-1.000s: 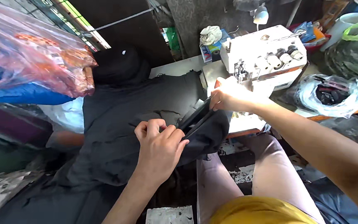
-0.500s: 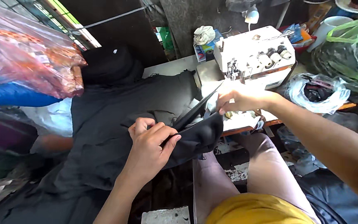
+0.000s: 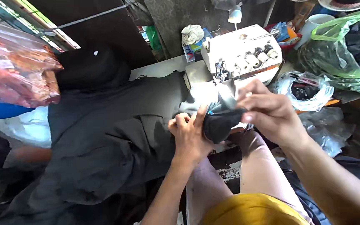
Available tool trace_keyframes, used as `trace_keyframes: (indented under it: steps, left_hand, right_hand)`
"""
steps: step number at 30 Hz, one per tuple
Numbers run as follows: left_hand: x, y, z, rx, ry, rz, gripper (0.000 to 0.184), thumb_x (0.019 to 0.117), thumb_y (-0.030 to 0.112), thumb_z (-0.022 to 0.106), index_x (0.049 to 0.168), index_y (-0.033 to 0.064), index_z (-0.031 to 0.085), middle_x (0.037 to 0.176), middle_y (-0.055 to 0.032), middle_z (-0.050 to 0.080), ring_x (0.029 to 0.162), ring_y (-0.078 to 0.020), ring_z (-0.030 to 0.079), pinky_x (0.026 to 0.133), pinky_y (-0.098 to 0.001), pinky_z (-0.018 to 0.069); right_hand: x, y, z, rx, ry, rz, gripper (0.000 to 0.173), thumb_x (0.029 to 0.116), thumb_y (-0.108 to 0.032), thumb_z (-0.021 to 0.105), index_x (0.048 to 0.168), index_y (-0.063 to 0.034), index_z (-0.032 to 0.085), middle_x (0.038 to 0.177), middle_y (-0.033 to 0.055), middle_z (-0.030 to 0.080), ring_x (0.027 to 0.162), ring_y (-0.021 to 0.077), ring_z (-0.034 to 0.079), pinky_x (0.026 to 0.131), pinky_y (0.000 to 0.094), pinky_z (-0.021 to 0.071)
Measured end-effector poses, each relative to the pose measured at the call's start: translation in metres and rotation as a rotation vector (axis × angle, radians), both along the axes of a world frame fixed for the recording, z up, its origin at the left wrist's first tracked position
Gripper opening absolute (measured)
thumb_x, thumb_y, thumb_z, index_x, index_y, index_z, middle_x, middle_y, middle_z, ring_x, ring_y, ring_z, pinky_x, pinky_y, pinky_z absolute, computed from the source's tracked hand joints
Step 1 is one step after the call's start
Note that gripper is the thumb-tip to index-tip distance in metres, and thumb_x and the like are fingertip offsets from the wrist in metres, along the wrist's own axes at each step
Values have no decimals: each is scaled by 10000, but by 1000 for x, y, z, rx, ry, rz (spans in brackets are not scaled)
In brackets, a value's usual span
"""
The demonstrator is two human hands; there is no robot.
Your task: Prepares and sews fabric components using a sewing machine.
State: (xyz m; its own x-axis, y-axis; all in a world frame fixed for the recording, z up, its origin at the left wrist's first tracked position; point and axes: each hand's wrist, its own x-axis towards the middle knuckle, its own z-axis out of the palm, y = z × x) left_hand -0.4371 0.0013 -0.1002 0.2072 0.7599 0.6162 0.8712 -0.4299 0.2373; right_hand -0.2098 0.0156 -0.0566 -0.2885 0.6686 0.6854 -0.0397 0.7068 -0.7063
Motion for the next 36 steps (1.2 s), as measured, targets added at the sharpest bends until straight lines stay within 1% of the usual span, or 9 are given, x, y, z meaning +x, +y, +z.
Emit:
trace_keyframes:
  steps: [5, 11, 15, 18, 21, 24, 28, 32, 36]
  left_hand:
    - [-17, 43, -42, 227, 150, -84, 370, 819, 200, 615, 1170, 87, 645, 1073, -179, 651, 1092, -460, 548, 941, -626, 401]
    - [-20, 51, -17, 188, 234, -191, 347, 846, 60, 625, 1189, 17, 647, 1063, -227, 644, 1109, -465, 579, 911, -536, 491]
    - [-24, 67, 6, 171, 280, -147, 387, 828, -4, 635, 1214, -17, 645, 1096, -264, 618, 1099, -482, 586, 890, -548, 510]
    - [-30, 80, 21, 127, 308, -114, 455, 848, -64, 609, 1298, -16, 644, 1116, -272, 613, 1104, -473, 596, 897, -544, 520]
    - [-34, 85, 44, -9, 399, -80, 606, 789, -60, 736, 1377, 23, 612, 1146, -277, 612, 1136, -489, 590, 909, -581, 521]
    - [-39, 72, 84, -370, 550, 65, 673, 746, 247, 931, 1346, 121, 652, 1153, -232, 659, 1106, -504, 606, 815, -689, 514]
    - [-73, 51, 116, -306, 586, 59, 537, 908, 620, 621, 1003, 114, 774, 916, -147, 716, 1002, -451, 649, 799, -668, 503]
    - [-86, 20, 125, -175, 318, -260, 406, 991, 463, 603, 831, 139, 788, 740, 42, 678, 1021, -151, 607, 1044, -400, 398]
    - [-80, 6, 114, -254, 162, -529, 309, 1023, 315, 592, 823, 122, 727, 880, 56, 721, 1082, -58, 672, 1201, -403, 390]
  right_hand:
    - [33, -53, -80, -230, 47, -188, 167, 952, -427, 706, 960, -280, 786, 1074, -116, 633, 1119, 17, 524, 986, 239, 409]
    - [29, -43, -115, -354, -12, -341, 170, 937, -414, 706, 922, -272, 798, 1003, -101, 616, 1092, 13, 502, 995, 273, 363]
    - [19, -1, -111, -366, -33, -353, 145, 913, -269, 720, 942, -157, 807, 1009, -27, 630, 1035, 33, 565, 945, 251, 469]
    - [9, 26, -107, -349, -36, -390, 93, 883, -215, 743, 891, -155, 814, 976, -25, 625, 1057, 116, 538, 969, 383, 397]
    - [1, 52, -96, -317, -79, -441, 90, 871, -198, 774, 883, -118, 813, 990, 47, 641, 1066, 219, 550, 943, 453, 432]
    - [-3, 81, -91, -313, -144, -491, 206, 887, -293, 765, 926, -92, 781, 1091, 102, 647, 1143, 345, 528, 910, 614, 413]
    - [-3, 95, -75, -339, -310, -535, 236, 917, -350, 747, 951, -117, 753, 1109, 117, 643, 1154, 365, 545, 916, 708, 371]
    - [-8, 102, -64, -64, -407, -476, 207, 904, -299, 722, 921, -103, 786, 979, 133, 657, 1057, 367, 575, 924, 643, 369]
    - [-25, 73, -33, 75, -342, -147, 132, 873, -121, 768, 1001, -100, 791, 956, 72, 719, 927, 201, 683, 852, 442, 553]
